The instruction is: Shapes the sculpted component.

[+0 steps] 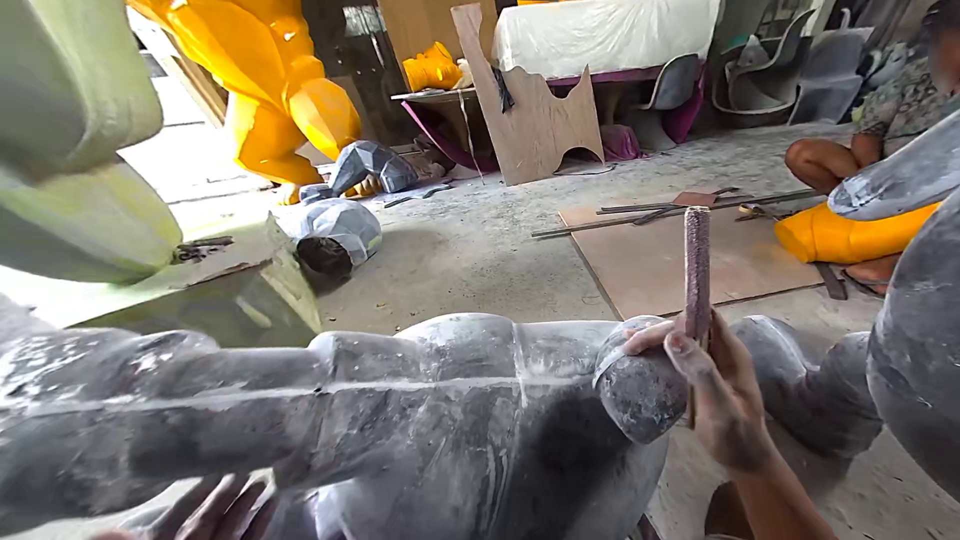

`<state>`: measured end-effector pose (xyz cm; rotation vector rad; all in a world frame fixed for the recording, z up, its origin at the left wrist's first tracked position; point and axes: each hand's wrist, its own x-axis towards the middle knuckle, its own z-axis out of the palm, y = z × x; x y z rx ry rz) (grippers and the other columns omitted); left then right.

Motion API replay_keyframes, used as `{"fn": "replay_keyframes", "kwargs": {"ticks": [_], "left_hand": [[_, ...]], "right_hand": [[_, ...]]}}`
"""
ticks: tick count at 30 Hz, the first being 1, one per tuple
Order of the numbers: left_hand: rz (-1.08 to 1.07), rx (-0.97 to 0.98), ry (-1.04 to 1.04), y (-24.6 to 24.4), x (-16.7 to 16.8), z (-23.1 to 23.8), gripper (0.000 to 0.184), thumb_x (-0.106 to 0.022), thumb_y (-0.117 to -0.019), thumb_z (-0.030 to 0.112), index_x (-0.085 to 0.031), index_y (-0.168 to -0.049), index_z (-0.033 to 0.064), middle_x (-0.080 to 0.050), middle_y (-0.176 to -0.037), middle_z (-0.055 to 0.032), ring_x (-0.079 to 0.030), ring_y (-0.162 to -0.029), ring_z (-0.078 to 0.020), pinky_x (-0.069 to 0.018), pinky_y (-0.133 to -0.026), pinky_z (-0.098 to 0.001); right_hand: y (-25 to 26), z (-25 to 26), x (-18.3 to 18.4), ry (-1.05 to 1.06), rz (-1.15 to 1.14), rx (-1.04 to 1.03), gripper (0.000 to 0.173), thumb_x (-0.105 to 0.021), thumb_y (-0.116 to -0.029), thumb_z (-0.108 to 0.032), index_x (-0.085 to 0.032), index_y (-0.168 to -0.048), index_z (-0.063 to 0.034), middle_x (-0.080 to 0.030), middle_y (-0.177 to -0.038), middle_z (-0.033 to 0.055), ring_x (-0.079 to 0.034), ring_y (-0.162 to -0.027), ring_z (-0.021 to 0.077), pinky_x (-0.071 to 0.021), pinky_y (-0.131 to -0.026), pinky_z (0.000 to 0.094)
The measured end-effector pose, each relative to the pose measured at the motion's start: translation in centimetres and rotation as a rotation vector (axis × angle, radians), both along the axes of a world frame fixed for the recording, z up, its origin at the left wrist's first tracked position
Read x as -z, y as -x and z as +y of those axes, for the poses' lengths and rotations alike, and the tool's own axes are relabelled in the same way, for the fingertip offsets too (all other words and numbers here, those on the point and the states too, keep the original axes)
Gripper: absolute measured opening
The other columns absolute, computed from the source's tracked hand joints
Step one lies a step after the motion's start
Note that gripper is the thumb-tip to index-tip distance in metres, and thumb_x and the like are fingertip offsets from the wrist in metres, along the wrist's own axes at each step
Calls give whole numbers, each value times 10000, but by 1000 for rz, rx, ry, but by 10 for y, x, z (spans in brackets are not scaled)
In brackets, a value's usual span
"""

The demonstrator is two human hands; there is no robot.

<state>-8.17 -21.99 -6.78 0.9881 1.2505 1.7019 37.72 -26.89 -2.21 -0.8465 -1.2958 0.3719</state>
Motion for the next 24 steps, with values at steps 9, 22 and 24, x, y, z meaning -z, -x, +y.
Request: {"fn": "replay_keyframes", "kwargs": {"ticks": [9,22,24], "left_hand": [[-248,214,-242,-3,-34,41,916,-503,-829,850,-433,-1467,196,-650,-1329,-36,-623,-1245,-196,-532,-1044,-452],[-281,312,-199,-44,-33,105,665,-373,-970,752,-501,-1439,299,-624,-1374,34,-579,-1295,-182,-498,-1062,-517],[-272,314,-257,-38,-36,116,675,-348,-966,765,-509,-1433,305,-632,-1361,33,-589,-1281,-182,-509,-1045,-523]], "right_hand": [[-60,39,37,414,324,285,476,-373,-1102,-458,-557,-1328,-81,-768,-1061,50,-742,-906,144,-604,-811,358],[-99,95,92,551,483,96,470,-601,-985,-540,-570,-1305,-196,-669,-1114,-26,-653,-1026,98,-560,-886,345],[-104,104,91,558,442,109,464,-601,-997,-499,-557,-1333,-183,-668,-1114,-29,-651,-1026,85,-552,-901,331]]}}
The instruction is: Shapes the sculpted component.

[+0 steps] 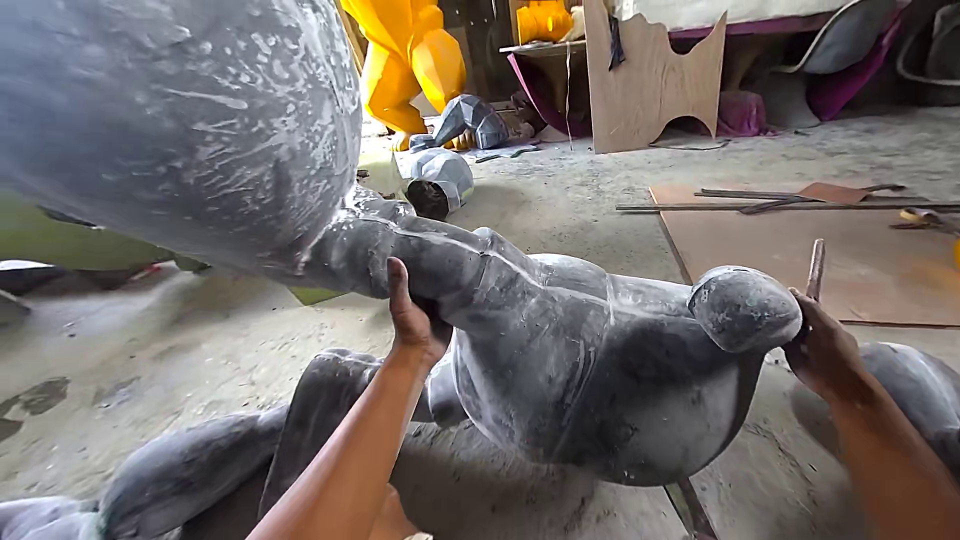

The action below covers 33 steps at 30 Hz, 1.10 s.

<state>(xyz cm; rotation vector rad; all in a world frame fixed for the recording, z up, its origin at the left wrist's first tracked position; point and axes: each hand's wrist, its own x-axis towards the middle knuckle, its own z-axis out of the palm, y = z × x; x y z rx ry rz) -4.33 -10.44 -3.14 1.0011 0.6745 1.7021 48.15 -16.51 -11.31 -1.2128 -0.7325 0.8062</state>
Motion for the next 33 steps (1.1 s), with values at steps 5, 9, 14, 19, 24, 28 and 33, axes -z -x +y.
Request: {"fn": "replay_keyframes", "kwargs": {"ticks": [5,9,14,19,24,28,33], "left_hand": [[-27,-34,-67,0,-4,6,643,-427,-929,782,-566,-1348,316,-682,-1234,48,-654,-1157,-145,-571,-949,-463],[-49,-26,-22,1,-8,0,645,-483,-900,793,-598,-1319,317,-703,-1203,25,-677,-1123,-162,-585,-915,-462],[-51,-46,-62,6,-15,-10,617,-645,-826,740,-613,-1261,304,-719,-1131,29,-698,-1058,-140,-610,-861,-421],[45,-73,-185,10,-54,-21,609,-749,-764,665,-591,-1227,303,-706,-1104,88,-692,-1030,-75,-613,-853,-346],[189,-128,-334,30,-103,-21,592,-783,-747,639,-583,-1193,305,-701,-1084,116,-683,-1020,-26,-604,-857,-283],[315,-107,-320,48,-127,-14,556,-704,-835,609,-554,-1262,286,-682,-1140,97,-668,-1073,-46,-589,-902,-308],[393,-148,-214,46,-131,-24,379,-700,-853,583,-634,-1132,335,-719,-1017,131,-708,-938,-21,-618,-790,-272]], "right_hand": [[-19,13,7,-54,-34,-114,398,-540,-1028,-447,-576,-1316,-174,-695,-1068,-22,-681,-972,83,-587,-863,333],[-21,15,21,-89,143,-214,383,-441,-1046,-436,-624,-1273,-188,-710,-1130,0,-683,-1046,123,-585,-911,394],[-7,-9,22,-150,147,-181,341,-451,-1035,-406,-663,-1169,-174,-733,-1009,-12,-707,-929,98,-614,-823,353],[42,-33,25,-185,200,-126,247,-469,-1010,-318,-665,-1045,-171,-736,-874,-36,-708,-801,58,-617,-727,281],[99,-14,70,-314,472,-178,380,-382,-1008,-237,-680,-1110,-24,-756,-958,104,-735,-895,180,-620,-814,383],[145,5,105,-272,656,-127,434,-325,-1051,-243,-676,-1104,6,-755,-938,122,-735,-886,199,-614,-801,392],[199,7,152,-270,853,-33,415,-313,-1064,-241,-662,-890,-99,-721,-756,28,-711,-713,112,-618,-689,314]]}}
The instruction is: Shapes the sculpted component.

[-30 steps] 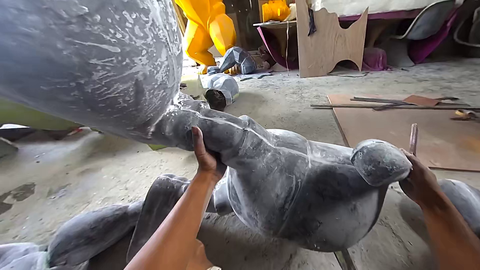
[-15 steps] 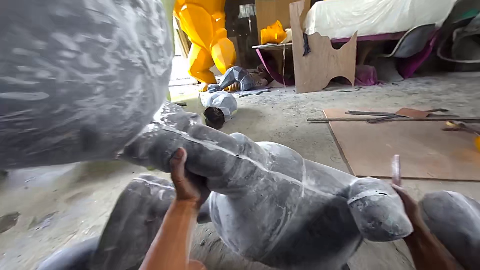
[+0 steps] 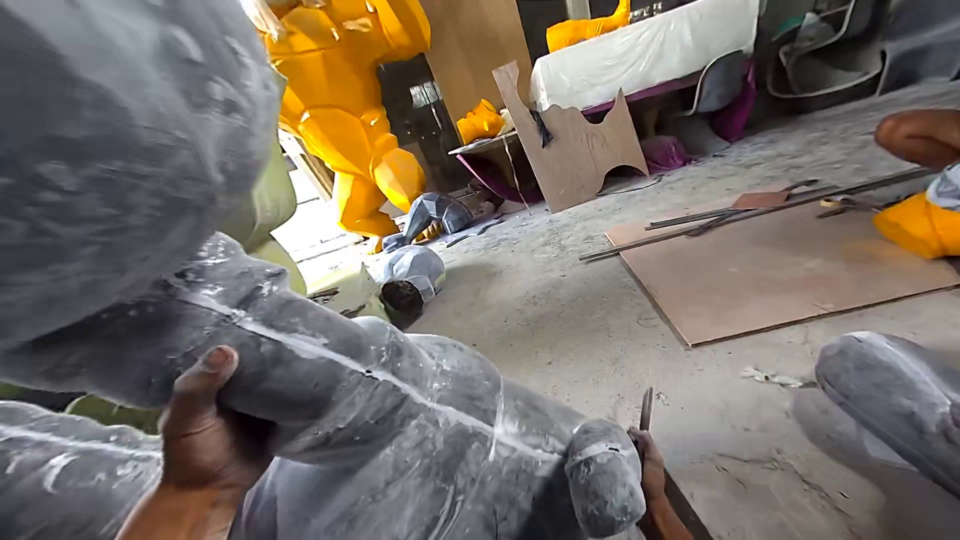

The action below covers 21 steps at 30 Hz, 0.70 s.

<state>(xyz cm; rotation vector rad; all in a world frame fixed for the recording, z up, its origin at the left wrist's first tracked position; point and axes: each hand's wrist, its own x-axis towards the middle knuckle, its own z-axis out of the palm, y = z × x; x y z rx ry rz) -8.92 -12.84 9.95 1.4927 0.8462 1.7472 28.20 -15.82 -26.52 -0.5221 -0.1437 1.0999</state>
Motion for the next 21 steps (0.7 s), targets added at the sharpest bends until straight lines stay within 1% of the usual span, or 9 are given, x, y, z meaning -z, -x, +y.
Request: {"fn": "replay_keyframes", "kwargs": {"ticks": [2,4,5,7,10,13,15,19,21], "left_hand": [[23,-71,41,-4,-3,-9,435,-747,-793,592,-631,-1119,329,-719,-988,129,-710,-912,-18,-620,-767,-268],[51,-92,62,-12,-7,-11,406,-707,-852,548,-607,-1161,305,-714,-1005,123,-707,-933,-21,-620,-791,-266],[72,-105,78,-16,-7,-12,351,-643,-913,512,-584,-1185,297,-702,-1017,127,-698,-946,-16,-612,-806,-259],[100,-163,121,-32,-10,-11,251,-543,-982,443,-568,-1180,290,-694,-1004,134,-691,-932,-8,-605,-798,-246],[134,-181,154,-51,-13,-3,215,-525,-991,424,-590,-1154,300,-699,-984,129,-693,-908,-12,-608,-770,-255],[194,-131,169,-68,-13,3,241,-561,-992,466,-611,-1167,308,-705,-1000,120,-700,-911,-30,-611,-766,-274],[244,-103,179,-86,-14,3,302,-610,-959,504,-618,-1185,303,-706,-1017,110,-701,-919,-44,-612,-769,-285],[280,-91,228,-119,-15,13,470,-729,-884,502,-636,-1265,243,-720,-1107,37,-703,-1005,-114,-612,-853,-371],[331,-69,211,-133,-13,23,599,-799,-814,530,-626,-1298,222,-729,-1120,15,-710,-1024,-134,-616,-875,-389]], "right_hand": [[22,-7,13,-6,93,-25,448,-302,-1066,-241,-697,-924,-84,-739,-778,40,-726,-732,113,-627,-701,310],[35,-9,30,34,119,-44,431,-303,-1071,-243,-682,-957,-72,-738,-808,54,-726,-759,130,-625,-716,327],[40,-10,40,68,130,-49,405,-324,-1064,-247,-669,-947,-70,-727,-797,61,-721,-749,142,-622,-703,341],[45,-7,56,108,169,-70,372,-355,-1058,-267,-643,-941,-63,-708,-790,81,-714,-751,175,-614,-692,378],[43,5,70,142,167,-70,369,-361,-1066,-304,-627,-963,-70,-700,-805,87,-710,-761,187,-612,-691,399],[28,20,99,160,39,-137,395,-382,-1065,-306,-642,-1126,-15,-706,-984,157,-695,-921,243,-587,-825,473],[16,26,108,203,-89,-173,407,-378,-1082,-298,-636,-1188,-1,-703,-1060,170,-686,-980,241,-576,-874,461],[-12,16,90,282,-355,-106,348,-435,-1075,-212,-590,-1313,-11,-677,-1177,150,-659,-1067,206,-563,-922,418],[-31,13,67,240,-364,-78,342,-442,-1065,-207,-597,-1296,-7,-687,-1154,153,-669,-1051,216,-575,-904,426]]}}
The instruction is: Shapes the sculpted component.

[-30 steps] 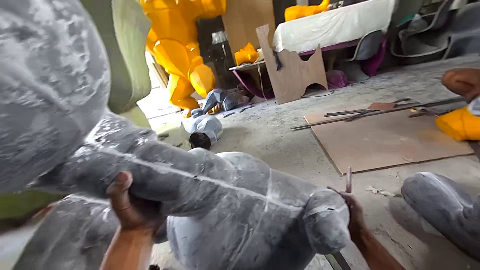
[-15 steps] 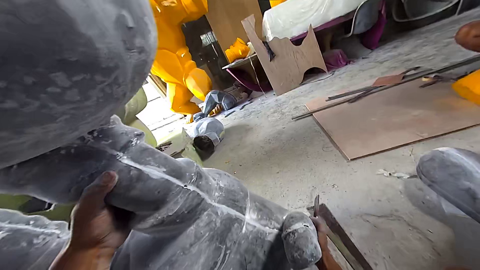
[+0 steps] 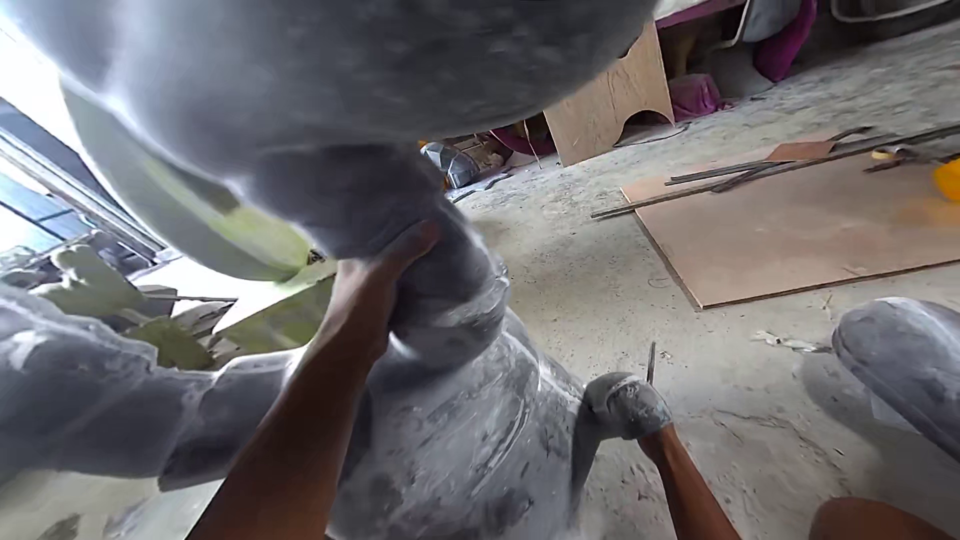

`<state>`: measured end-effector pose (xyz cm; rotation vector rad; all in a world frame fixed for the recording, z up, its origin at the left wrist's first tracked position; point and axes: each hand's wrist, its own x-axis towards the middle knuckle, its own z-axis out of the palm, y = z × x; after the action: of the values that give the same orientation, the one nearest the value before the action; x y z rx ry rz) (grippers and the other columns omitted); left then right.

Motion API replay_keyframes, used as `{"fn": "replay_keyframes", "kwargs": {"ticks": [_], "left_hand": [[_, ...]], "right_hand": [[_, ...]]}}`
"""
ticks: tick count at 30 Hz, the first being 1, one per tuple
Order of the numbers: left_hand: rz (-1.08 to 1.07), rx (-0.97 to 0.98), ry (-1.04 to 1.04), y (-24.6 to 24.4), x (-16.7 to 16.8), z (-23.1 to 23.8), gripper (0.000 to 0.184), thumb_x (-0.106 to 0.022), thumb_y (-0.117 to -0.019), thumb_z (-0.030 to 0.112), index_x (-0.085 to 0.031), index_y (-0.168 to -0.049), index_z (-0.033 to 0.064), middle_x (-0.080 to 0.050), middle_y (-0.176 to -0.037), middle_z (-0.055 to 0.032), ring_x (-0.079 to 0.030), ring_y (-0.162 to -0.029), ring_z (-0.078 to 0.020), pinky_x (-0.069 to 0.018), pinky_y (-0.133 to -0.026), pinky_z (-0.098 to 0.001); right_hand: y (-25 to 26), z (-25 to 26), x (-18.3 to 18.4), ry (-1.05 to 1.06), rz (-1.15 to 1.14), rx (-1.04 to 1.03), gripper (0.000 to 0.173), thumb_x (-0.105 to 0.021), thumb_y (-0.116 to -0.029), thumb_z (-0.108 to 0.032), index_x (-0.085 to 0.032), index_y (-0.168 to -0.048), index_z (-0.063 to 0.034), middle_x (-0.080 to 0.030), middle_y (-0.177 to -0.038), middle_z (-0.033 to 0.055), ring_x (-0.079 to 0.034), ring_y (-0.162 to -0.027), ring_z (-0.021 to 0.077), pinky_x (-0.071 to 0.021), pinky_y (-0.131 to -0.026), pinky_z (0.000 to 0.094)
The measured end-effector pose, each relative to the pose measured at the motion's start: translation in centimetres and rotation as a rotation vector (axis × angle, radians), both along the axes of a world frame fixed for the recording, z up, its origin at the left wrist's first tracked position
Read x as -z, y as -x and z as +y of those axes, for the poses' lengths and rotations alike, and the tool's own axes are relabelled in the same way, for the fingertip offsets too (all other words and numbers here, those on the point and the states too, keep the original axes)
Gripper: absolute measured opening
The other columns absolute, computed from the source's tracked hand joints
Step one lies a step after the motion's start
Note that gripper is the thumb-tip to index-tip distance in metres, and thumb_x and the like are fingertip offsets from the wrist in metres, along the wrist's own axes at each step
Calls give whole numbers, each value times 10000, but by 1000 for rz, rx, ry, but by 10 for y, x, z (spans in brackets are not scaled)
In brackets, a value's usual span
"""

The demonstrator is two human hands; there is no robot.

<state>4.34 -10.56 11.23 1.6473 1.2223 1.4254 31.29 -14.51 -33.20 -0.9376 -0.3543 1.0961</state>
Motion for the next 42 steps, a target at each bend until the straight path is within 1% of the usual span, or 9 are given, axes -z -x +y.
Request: {"fn": "replay_keyframes", "kwargs": {"ticks": [3,6,13,18,21,25,32,37,42], "left_hand": [[38,84,-51,-27,2,6,664,-871,-762,473,-616,-1307,191,-736,-1129,15,-714,-1048,-133,-620,-903,-373],[22,125,-126,-55,10,8,716,-928,-697,474,-634,-1269,161,-755,-1094,3,-732,-1028,-147,-636,-902,-390],[194,161,-209,-109,32,10,713,-929,-584,611,-693,-1103,182,-758,-948,41,-738,-913,-101,-641,-834,-423],[385,171,-152,-155,42,3,774,-850,-495,773,-704,-991,197,-726,-861,10,-717,-824,-159,-596,-715,-519],[481,220,-128,-183,50,-6,811,-813,-486,820,-700,-1005,206,-717,-885,-5,-707,-856,-191,-575,-716,-540],[549,276,-157,-216,66,-16,826,-802,-495,812,-683,-1053,214,-711,-892,-13,-704,-863,-211,-564,-693,-556],[505,289,-164,-195,58,-3,779,-837,-521,764,-693,-1019,182,-713,-884,-18,-703,-860,-200,-564,-727,-549],[542,301,-196,-173,67,4,695,-859,-530,702,-696,-973,193,-706,-840,-4,-699,-813,-191,-564,-690,-535],[471,327,-220,-136,69,38,753,-901,-556,661,-697,-1102,184,-741,-977,7,-714,-961,-154,-596,-861,-513]], "right_hand": [[-27,-4,-49,-103,115,-14,344,-419,-1071,-243,-632,-1151,14,-714,-998,161,-697,-936,239,-593,-834,445],[-44,-20,-67,-103,161,-23,296,-421,-1049,-263,-623,-987,-55,-684,-828,89,-680,-776,189,-590,-726,406],[-77,-60,-74,214,129,-179,463,-447,-1026,-435,-611,-1228,-52,-694,-1137,197,-687,-1015,360,-569,-813,608],[-91,-82,-70,324,38,-220,509,-544,-1008,-444,-553,-1369,-86,-684,-1184,225,-695,-1015,406,-588,-798,618],[-95,-92,-63,410,-105,-217,664,-678,-947,-404,-397,-1494,-154,-677,-1165,238,-712,-958,418,-614,-729,597],[-91,-106,-46,464,-149,-117,706,-733,-924,-368,-399,-1502,-139,-682,-1123,237,-714,-924,404,-611,-706,592],[-76,-103,-56,395,-232,-105,739,-799,-873,-387,-440,-1448,-91,-683,-1100,220,-715,-890,358,-619,-684,532],[-34,-88,-36,304,-195,-11,608,-770,-886,-281,-518,-1380,-32,-705,-1104,187,-721,-899,298,-625,-713,489],[4,-72,-44,319,-129,-33,635,-770,-878,-280,-498,-1413,-71,-693,-1117,206,-720,-879,341,-620,-644,512]]}}
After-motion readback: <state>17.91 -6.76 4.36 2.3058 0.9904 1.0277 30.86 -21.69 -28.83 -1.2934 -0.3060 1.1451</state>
